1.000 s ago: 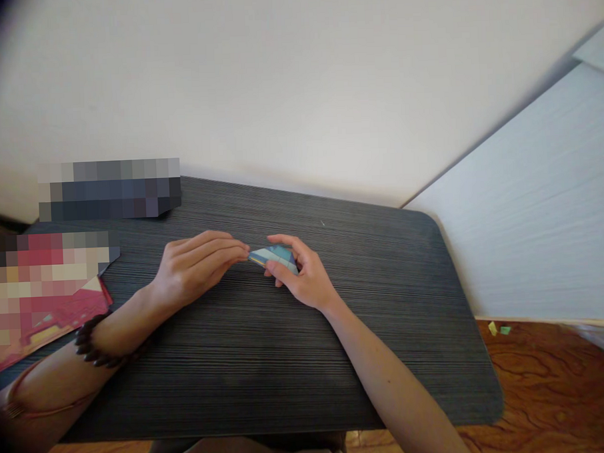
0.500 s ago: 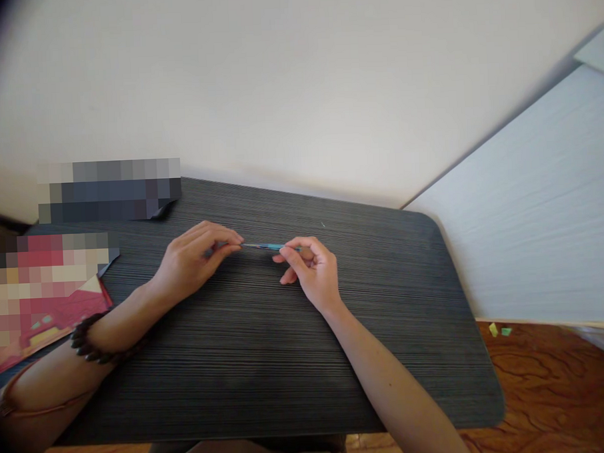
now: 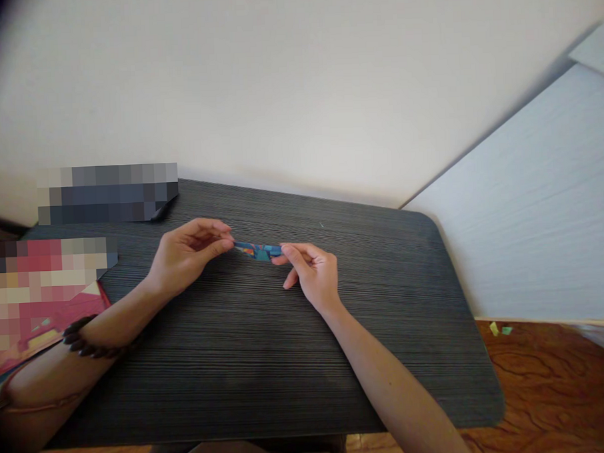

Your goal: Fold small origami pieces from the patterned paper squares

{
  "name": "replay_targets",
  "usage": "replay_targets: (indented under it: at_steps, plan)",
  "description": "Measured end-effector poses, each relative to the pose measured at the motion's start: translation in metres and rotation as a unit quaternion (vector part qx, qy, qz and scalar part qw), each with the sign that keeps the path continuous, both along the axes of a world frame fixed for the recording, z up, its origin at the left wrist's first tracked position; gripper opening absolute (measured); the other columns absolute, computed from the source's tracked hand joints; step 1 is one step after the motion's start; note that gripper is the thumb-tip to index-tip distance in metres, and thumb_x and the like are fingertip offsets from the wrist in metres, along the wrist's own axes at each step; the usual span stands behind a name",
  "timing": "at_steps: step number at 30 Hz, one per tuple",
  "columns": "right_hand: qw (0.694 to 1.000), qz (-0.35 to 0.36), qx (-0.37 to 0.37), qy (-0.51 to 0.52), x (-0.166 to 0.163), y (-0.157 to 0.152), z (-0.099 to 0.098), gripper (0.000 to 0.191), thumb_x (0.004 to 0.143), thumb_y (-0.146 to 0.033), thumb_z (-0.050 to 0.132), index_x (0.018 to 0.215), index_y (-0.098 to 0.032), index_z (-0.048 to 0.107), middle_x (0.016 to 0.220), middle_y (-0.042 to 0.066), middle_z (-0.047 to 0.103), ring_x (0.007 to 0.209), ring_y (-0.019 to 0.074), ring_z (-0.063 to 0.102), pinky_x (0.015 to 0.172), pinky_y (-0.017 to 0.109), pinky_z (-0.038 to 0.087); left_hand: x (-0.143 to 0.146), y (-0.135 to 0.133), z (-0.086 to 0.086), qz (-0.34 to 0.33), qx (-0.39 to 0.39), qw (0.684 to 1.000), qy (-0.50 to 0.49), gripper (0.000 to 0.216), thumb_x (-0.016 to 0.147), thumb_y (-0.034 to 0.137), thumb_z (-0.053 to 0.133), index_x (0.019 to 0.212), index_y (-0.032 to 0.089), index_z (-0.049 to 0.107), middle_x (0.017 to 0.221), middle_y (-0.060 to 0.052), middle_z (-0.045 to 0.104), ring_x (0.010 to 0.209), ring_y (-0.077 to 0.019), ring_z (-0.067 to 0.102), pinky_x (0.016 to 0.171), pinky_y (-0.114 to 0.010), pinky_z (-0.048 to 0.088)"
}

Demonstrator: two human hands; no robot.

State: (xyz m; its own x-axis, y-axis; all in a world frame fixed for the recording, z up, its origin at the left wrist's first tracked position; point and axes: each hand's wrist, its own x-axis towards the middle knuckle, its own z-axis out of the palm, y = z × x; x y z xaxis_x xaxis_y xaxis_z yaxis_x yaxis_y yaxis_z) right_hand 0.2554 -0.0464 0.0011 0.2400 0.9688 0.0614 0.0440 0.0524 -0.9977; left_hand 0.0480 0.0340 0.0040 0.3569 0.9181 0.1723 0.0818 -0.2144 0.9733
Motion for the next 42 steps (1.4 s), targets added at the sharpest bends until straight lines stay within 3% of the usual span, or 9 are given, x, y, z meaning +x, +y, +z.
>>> replay_targets:
  at_steps: [8, 13, 19, 24, 30, 36, 42]
  plan:
    - [1.0, -0.017, -0.006, 0.02, 0.002, 0.003, -0.001, 0.032, 0.08, -0.041, 0.063, 0.104, -0.02, 0.061, 0.073, 0.001, 0.073, 0.031, 0.0074, 0.051, 0.029, 0.019, 0.036, -0.002, 0.001, 0.0, 0.008, -0.022, 1.0, -0.006, 0.031, 0.07, 0.035, 0.075, 0.093, 0.017, 0.063, 0.086, -0.005, 0.069, 0.082, -0.0174, 0.066, 0.079, -0.032, 0.054]
    - [0.999, -0.032, -0.013, 0.029, 0.001, 0.004, -0.002, 0.025, 0.081, -0.041, 0.063, 0.085, -0.017, 0.061, 0.072, 0.003, 0.073, 0.032, 0.0076, 0.053, 0.029, 0.018, 0.036, -0.002, 0.002, 0.001, 0.001, -0.049, 0.998, -0.035, 0.033, 0.069, 0.032, 0.075, 0.094, 0.015, 0.061, 0.083, -0.004, 0.068, 0.073, -0.0144, 0.065, 0.074, -0.03, 0.054]
    - [1.0, -0.014, -0.006, 0.008, 0.001, 0.003, -0.001, 0.024, 0.081, -0.04, 0.063, 0.082, -0.016, 0.061, 0.074, 0.004, 0.074, 0.031, 0.006, 0.051, 0.03, 0.018, 0.035, -0.002, 0.003, 0.001, 0.007, -0.066, 0.996, -0.054, 0.032, 0.068, 0.028, 0.077, 0.092, 0.016, 0.061, 0.083, -0.002, 0.068, 0.076, -0.0132, 0.065, 0.076, -0.027, 0.053]
    - [1.0, -0.009, -0.011, 0.028, -0.001, 0.003, -0.003, 0.024, 0.081, -0.041, 0.063, 0.083, -0.017, 0.06, 0.075, 0.004, 0.074, 0.039, 0.0087, 0.058, 0.036, 0.019, 0.043, -0.001, 0.003, 0.001, 0.01, -0.067, 0.996, -0.057, 0.033, 0.068, 0.031, 0.077, 0.091, 0.016, 0.059, 0.082, -0.003, 0.067, 0.076, -0.0144, 0.065, 0.076, -0.029, 0.053]
    - [0.999, -0.017, -0.004, 0.036, 0.0, 0.004, -0.005, 0.023, 0.082, -0.038, 0.063, 0.087, -0.016, 0.063, 0.076, 0.004, 0.074, 0.039, 0.008, 0.059, 0.038, 0.018, 0.044, -0.002, 0.005, -0.001, 0.003, -0.089, 0.993, -0.074, 0.032, 0.069, 0.026, 0.076, 0.094, 0.015, 0.058, 0.083, -0.002, 0.068, 0.072, -0.0118, 0.064, 0.074, -0.025, 0.052]
    - [1.0, -0.018, 0.012, 0.022, -0.002, 0.003, -0.004, 0.022, 0.082, -0.038, 0.063, 0.083, -0.017, 0.059, 0.074, 0.003, 0.074, 0.042, 0.0094, 0.061, 0.04, 0.019, 0.045, 0.001, 0.001, 0.001, 0.044, -0.114, 0.99, -0.068, 0.036, 0.065, 0.028, 0.079, 0.093, 0.015, 0.06, 0.08, -0.001, 0.069, 0.074, -0.0137, 0.066, 0.077, -0.026, 0.052]
    - [0.998, -0.007, 0.06, 0.002, -0.008, -0.001, -0.004, 0.018, 0.082, -0.035, 0.062, 0.082, -0.018, 0.055, 0.082, 0.005, 0.074, 0.053, 0.0124, 0.067, 0.045, 0.021, 0.05, 0.012, -0.009, 0.006, 0.021, -0.176, 0.98, -0.089, 0.035, 0.079, 0.037, 0.066, 0.103, 0.013, 0.058, 0.109, -0.01, 0.067, 0.096, -0.0206, 0.066, 0.081, -0.034, 0.056]
